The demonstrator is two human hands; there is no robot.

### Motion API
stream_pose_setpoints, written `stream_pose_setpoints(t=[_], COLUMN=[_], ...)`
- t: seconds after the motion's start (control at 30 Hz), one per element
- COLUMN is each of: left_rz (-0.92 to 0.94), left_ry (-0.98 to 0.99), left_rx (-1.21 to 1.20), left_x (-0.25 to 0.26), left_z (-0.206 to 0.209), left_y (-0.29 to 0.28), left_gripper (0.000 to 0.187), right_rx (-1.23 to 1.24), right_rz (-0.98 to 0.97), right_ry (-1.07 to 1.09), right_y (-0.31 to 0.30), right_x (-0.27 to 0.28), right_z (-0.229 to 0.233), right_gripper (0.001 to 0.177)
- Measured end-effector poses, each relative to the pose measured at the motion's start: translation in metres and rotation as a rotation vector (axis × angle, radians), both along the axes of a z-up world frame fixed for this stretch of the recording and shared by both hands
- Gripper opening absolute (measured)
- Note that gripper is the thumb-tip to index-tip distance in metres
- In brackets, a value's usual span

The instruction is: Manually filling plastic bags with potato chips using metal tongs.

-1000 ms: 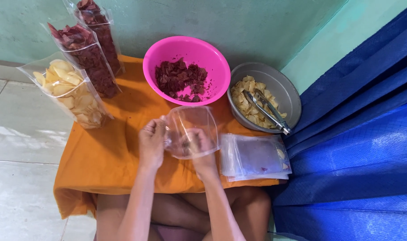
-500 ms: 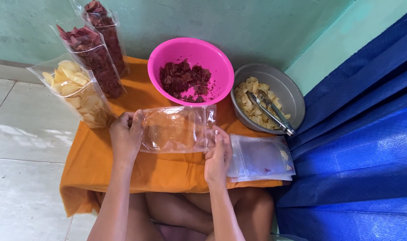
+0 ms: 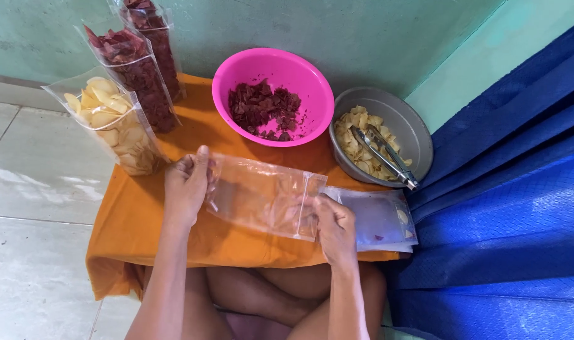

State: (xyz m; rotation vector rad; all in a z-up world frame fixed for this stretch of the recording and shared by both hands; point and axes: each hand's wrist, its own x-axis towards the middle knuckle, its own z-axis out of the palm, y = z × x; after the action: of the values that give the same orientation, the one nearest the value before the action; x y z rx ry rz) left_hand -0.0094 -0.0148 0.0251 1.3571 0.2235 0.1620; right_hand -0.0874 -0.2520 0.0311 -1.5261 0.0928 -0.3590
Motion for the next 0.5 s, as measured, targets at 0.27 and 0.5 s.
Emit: stream_pose_setpoints(t=[0.27,0.5], left_rz=[-0.009,0.016], left_ry=[-0.036,-0.163], left_rx=[0.169,0.24], left_x=[0.016,0.028], left_z=[-0.031,-0.046], left_y=[-0.003,-0.008], left_gripper=[0.034,0.032], right_rx=[0.013,-0.059], right_rz=[0.0,0.249], right_ry=[0.071,0.247], right_y=[-0.005,0.012], right_x=[0.01,0.009], right_z=[-0.016,0.011], right_gripper=[0.03,0.036])
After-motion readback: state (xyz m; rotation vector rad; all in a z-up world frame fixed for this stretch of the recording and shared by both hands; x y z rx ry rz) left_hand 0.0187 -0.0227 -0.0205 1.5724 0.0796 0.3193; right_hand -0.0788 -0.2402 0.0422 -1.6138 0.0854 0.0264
